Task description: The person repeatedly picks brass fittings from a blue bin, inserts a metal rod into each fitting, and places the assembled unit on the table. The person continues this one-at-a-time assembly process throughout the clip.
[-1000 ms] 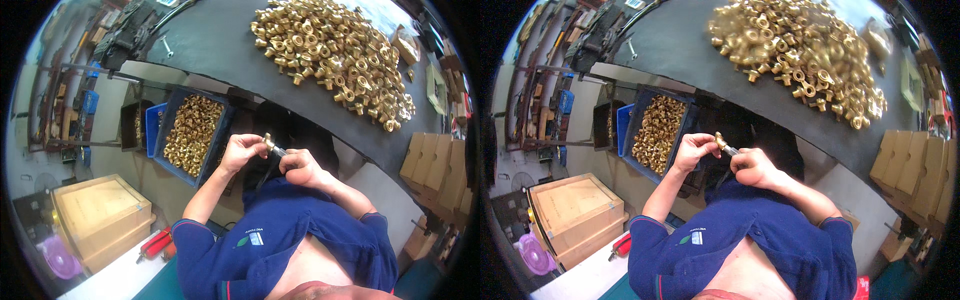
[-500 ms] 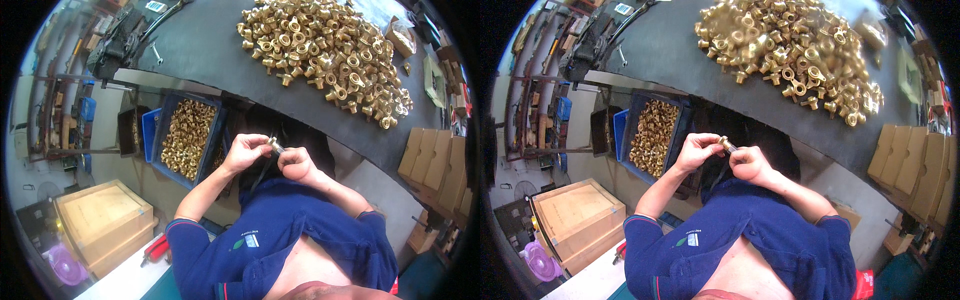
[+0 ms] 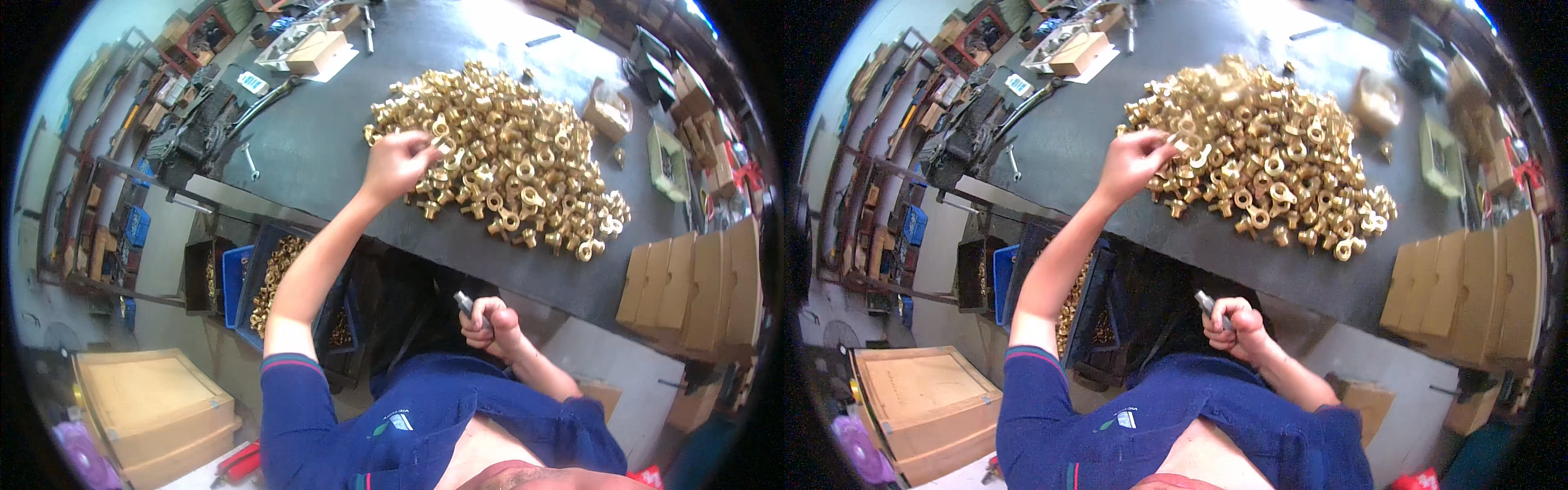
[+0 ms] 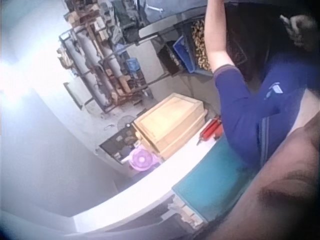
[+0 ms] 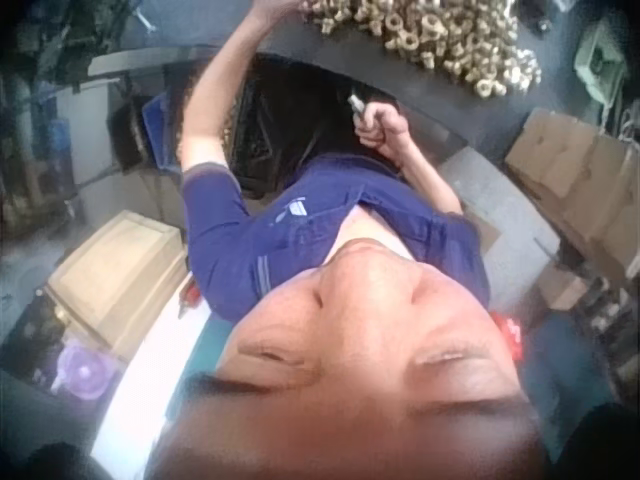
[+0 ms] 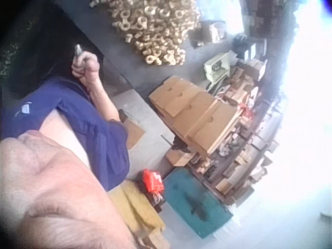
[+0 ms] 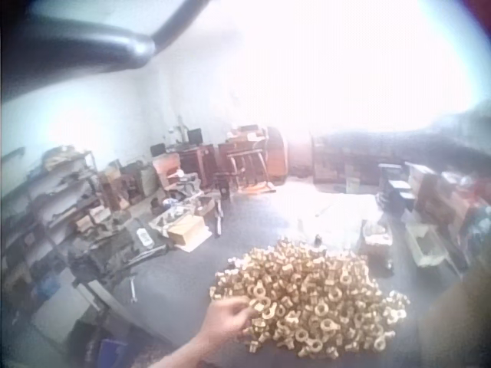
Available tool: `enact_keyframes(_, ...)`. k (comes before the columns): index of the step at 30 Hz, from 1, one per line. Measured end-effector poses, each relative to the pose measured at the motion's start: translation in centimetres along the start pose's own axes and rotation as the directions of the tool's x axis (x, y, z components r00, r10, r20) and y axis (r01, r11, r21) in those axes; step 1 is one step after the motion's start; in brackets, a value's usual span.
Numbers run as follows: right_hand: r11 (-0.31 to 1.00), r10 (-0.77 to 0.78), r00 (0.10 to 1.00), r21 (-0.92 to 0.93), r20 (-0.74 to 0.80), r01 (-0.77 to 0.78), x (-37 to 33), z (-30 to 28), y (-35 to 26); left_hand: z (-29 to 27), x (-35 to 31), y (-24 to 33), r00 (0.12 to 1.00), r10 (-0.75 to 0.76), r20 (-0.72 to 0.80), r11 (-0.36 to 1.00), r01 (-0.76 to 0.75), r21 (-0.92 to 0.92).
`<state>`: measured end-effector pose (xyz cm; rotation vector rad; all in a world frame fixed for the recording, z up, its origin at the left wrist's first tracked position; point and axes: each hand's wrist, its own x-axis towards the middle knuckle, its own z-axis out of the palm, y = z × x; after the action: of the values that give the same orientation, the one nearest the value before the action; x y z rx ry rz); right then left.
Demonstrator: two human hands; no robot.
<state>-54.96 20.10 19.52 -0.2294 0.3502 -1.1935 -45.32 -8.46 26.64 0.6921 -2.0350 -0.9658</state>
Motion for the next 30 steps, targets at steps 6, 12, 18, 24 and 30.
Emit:
enact_keyframes(6, 0.987, -0.111, 0.992, -0.124, -0.058, 0.103, -0.9, 0.6, 0.4, 6.0, 12.7, -0.2, 0.948, 0.307, 0.081, 0.783, -0.300, 0.544)
enact_keyframes(12, 0.985, -0.110, 0.987, -0.149, -0.114, 0.093, -0.9, 0.2, 0.1, 6.2, 13.4, -1.1, 0.950, 0.305, 0.061, 0.739, -0.276, 0.614)
enact_keyframes(18, 0.978, -0.070, 0.983, -0.205, -0.172, 0.034, -0.1, 0.5, 0.9, -3.7, 0.4, -4.7, 0.939, 0.340, -0.047, 0.785, -0.256, 0.564)
enact_keyframes(24, 0.939, 0.058, 0.976, -0.320, -0.209, -0.124, 1.6, 0.9, 2.4, -16.8, -25.7, -12.6, 0.650, -0.479, -0.590, 0.836, 0.543, -0.079)
enact_keyframes(30, 0.880, 0.176, 0.944, -0.386, -0.278, -0.278, 4.8, 2.1, 3.6, -20.4, -45.5, -22.0, 0.245, -0.791, -0.561, 0.381, 0.914, -0.138)
